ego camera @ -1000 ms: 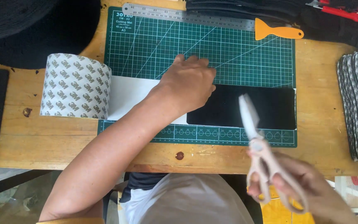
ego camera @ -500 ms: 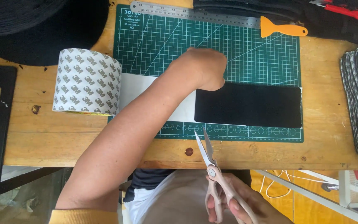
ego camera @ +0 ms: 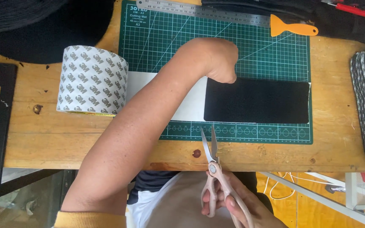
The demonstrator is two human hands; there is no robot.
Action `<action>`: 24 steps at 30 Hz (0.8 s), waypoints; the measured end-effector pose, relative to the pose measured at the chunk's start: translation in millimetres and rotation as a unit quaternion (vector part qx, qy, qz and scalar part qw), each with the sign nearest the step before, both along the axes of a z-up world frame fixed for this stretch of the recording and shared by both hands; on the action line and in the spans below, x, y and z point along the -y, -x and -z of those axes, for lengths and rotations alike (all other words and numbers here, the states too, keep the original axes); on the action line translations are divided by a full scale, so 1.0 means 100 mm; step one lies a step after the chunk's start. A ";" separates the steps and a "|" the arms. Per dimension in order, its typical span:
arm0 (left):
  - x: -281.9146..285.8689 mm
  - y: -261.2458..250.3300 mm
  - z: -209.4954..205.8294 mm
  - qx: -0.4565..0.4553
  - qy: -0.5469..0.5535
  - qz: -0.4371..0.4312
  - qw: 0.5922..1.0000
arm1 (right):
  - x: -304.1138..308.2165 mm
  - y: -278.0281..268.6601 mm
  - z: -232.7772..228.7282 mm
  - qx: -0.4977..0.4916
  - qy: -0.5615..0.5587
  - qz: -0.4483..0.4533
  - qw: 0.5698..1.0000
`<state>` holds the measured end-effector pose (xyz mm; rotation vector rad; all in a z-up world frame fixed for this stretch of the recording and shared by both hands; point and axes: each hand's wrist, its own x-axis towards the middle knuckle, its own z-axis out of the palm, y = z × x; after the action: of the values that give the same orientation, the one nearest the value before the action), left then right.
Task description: Apply adhesive backing to a foam piece, smooth it with a scraper, and cut it to size using scissors.
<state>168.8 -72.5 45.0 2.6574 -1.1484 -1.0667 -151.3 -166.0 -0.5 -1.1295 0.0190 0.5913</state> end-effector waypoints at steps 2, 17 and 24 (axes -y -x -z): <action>0.00 -0.02 0.01 -0.008 0.001 0.003 1.000 | -0.02 0.01 0.02 -0.014 0.011 0.006 1.000; -0.14 -0.09 -0.02 -0.035 0.038 -0.001 0.999 | -0.31 -0.13 -0.23 -0.068 0.126 0.100 0.985; -0.14 -0.10 0.02 -0.025 0.051 0.010 0.998 | -0.35 -0.24 -0.18 -0.019 0.141 0.099 0.985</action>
<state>178.9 -58.4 43.4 2.5329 -1.1884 -1.0431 -126.9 -130.5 17.0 -1.3722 0.2518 0.4408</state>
